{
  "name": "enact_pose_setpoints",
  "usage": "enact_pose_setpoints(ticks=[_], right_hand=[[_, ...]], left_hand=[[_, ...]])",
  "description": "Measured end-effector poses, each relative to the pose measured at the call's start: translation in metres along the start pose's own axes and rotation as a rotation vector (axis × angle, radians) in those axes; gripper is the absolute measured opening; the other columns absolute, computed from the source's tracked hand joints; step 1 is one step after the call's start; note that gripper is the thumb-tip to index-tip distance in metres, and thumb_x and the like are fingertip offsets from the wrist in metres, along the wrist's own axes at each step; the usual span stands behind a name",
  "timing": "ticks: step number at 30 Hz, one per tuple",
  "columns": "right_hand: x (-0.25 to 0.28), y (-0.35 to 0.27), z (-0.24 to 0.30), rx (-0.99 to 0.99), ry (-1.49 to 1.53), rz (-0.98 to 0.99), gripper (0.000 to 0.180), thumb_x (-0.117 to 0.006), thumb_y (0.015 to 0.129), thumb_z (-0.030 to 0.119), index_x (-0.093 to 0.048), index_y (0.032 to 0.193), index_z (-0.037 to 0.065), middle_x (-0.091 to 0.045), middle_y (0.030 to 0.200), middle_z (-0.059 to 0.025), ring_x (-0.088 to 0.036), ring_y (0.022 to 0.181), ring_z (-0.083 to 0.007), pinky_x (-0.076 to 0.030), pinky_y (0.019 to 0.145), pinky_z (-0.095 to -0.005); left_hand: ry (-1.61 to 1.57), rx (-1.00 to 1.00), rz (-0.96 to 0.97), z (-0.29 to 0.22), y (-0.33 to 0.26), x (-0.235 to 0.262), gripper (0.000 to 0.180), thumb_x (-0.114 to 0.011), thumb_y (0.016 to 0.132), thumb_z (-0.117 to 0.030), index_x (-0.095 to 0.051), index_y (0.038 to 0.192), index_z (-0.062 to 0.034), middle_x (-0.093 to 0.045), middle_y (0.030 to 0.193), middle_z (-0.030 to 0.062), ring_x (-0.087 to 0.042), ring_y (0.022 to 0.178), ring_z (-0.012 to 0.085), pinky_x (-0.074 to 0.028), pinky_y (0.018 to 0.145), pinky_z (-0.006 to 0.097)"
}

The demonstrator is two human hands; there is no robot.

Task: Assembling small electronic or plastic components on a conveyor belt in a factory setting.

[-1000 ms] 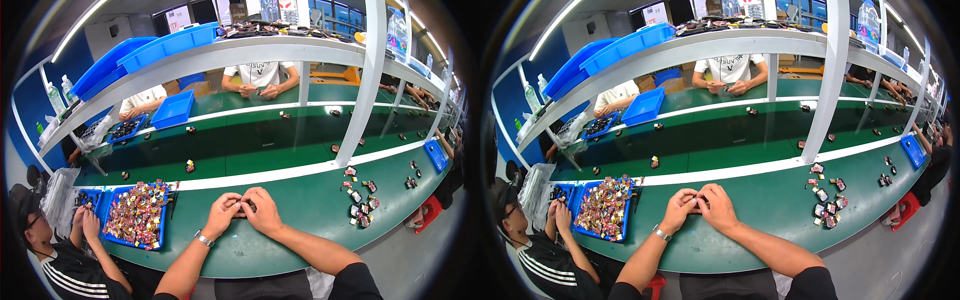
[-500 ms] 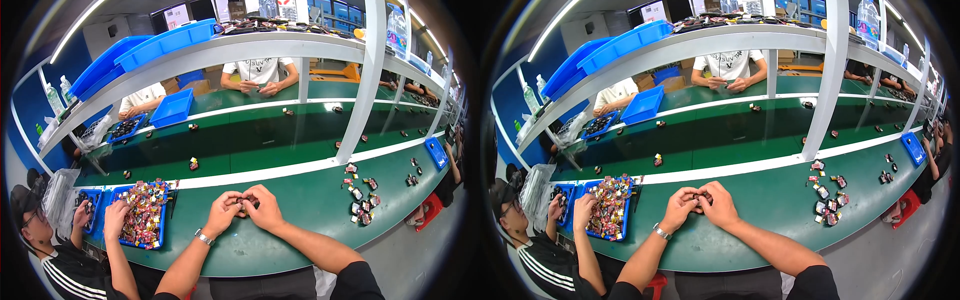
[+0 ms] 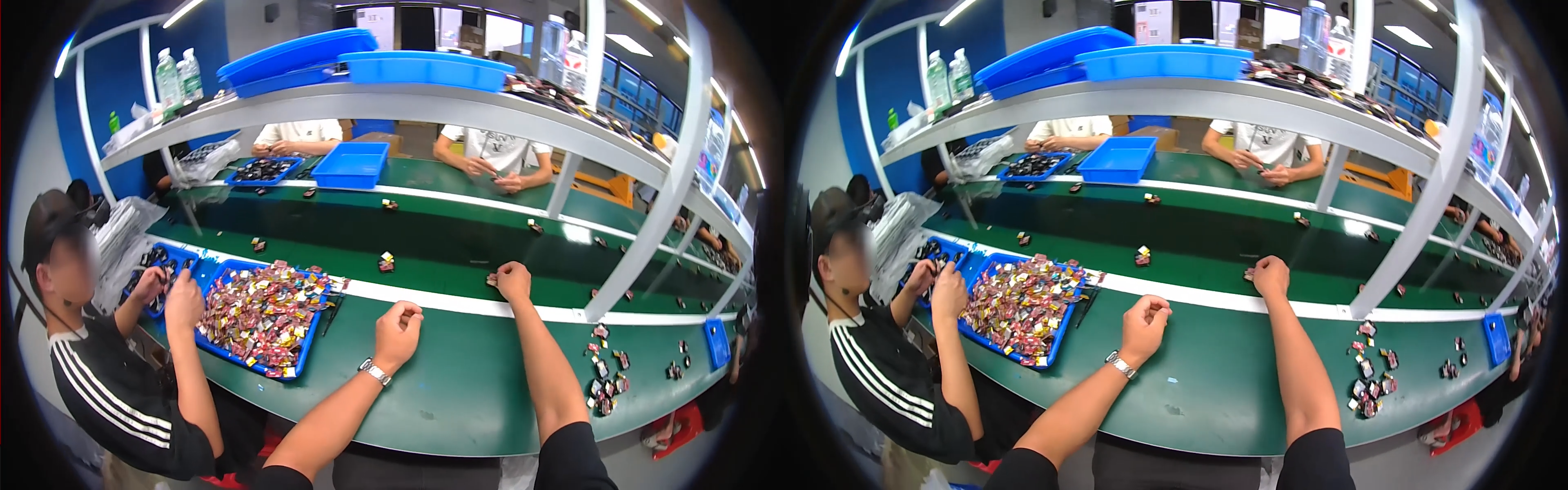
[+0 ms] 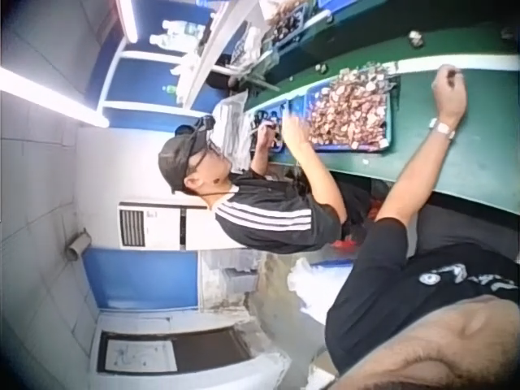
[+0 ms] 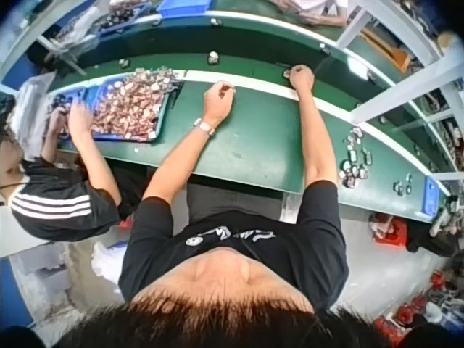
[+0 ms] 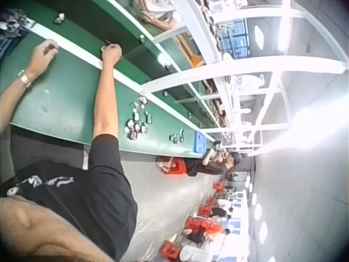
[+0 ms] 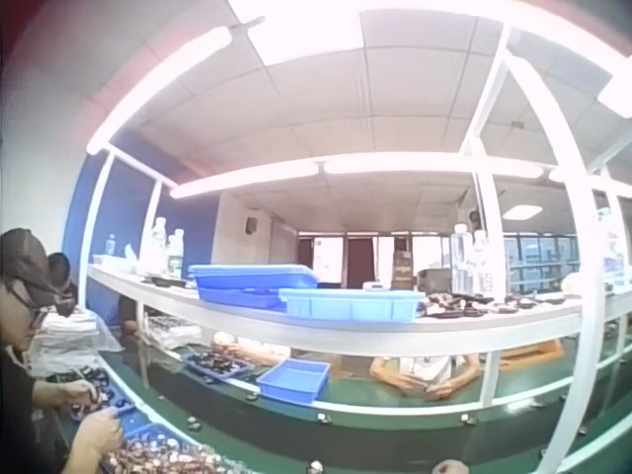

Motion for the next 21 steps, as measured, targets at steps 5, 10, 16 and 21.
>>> enact_pose_setpoints(ticks=[5,10,16,21], right_hand=[[-0.064,-0.095,0.176,0.546,-0.034,-0.02,0.038,-0.075,0.077,0.032,-0.064,0.097,0.003,-0.063,0.099,-0.0177,-0.061,0.093,-0.0373,-0.05,0.081,-0.0447],[-0.167,-0.139,0.224,0.419,-0.198,0.172,0.056,-0.079,0.074,0.035,-0.055,0.11,-0.002,-0.06,0.102,-0.023,-0.058,0.097,-0.0374,-0.049,0.084,-0.0431],[-0.144,-0.124,0.199,0.444,-0.024,0.158,0.047,-0.074,0.075,0.014,-0.054,0.115,0.001,-0.064,0.107,-0.0141,-0.058,0.101,-0.0313,-0.049,0.086,-0.0409],[-0.041,-0.181,0.192,0.686,0.285,0.53,0.046,-0.067,0.079,0.002,-0.055,0.122,0.008,-0.061,0.121,-0.01,-0.053,0.114,-0.0286,-0.047,0.094,-0.0373]], left_hand=[[0.103,-0.033,-0.223,0.005,0.001,0.045,0.007,-0.06,0.087,-0.003,-0.057,0.093,-0.0025,-0.06,0.076,0.0013,-0.055,0.065,0.0064,-0.047,0.06,0.023],[0.05,0.022,-0.284,0.023,0.006,0.055,0.009,-0.059,0.088,-0.004,-0.053,0.095,-0.0017,-0.06,0.078,0.0022,-0.055,0.068,0.0081,-0.048,0.063,0.024],[0.012,0.042,-0.24,0.024,0.011,0.046,0.009,-0.06,0.089,-0.006,-0.053,0.094,-0.0016,-0.059,0.077,0.0024,-0.054,0.068,0.0085,-0.047,0.064,0.025],[-0.135,0.148,-0.183,0.033,0.01,0.053,0.008,-0.054,0.094,-0.011,-0.055,0.095,-0.0035,-0.062,0.08,0.003,-0.054,0.066,0.0065,-0.045,0.055,0.023]])
Point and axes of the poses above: each hand's wrist, its own y-axis towards the middle knuckle, its own x-axis out of the back of the hand, z = x × y, the point moved 10 cm from there along y, towards the middle knuckle
